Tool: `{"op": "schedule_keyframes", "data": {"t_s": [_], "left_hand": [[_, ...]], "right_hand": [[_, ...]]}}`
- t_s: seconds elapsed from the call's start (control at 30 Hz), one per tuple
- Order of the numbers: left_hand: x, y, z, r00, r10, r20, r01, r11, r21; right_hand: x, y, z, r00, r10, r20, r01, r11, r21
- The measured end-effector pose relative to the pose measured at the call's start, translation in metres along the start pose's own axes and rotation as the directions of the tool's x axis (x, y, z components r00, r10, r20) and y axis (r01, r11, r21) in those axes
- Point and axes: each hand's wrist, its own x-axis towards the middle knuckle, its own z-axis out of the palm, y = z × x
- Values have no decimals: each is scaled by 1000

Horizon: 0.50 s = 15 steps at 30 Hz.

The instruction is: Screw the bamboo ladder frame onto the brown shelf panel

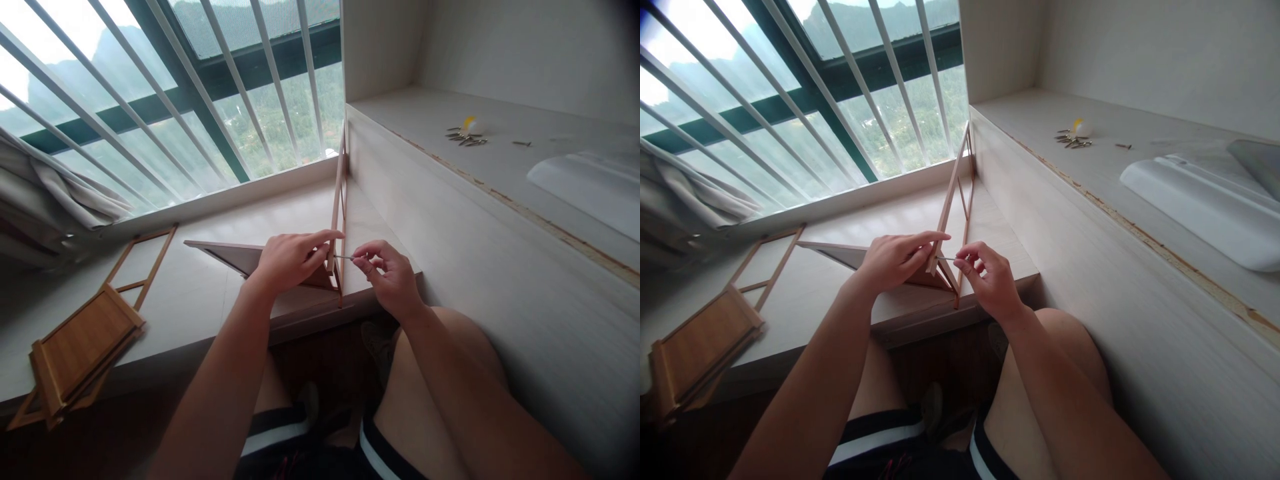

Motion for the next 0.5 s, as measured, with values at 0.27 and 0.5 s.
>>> {"op": "schedule_keyframes", "data": {"t_s": [0.27, 0.5], "left_hand": [[0, 1, 3, 1000, -16, -17, 16, 1000, -4], [-2, 0, 6, 999, -5, -54, 5, 1000, 2]], "right_hand": [[-2, 2, 4, 999, 28, -37, -27, 999, 36], [-3, 2, 5, 996, 78, -39, -74, 993, 87]]}}
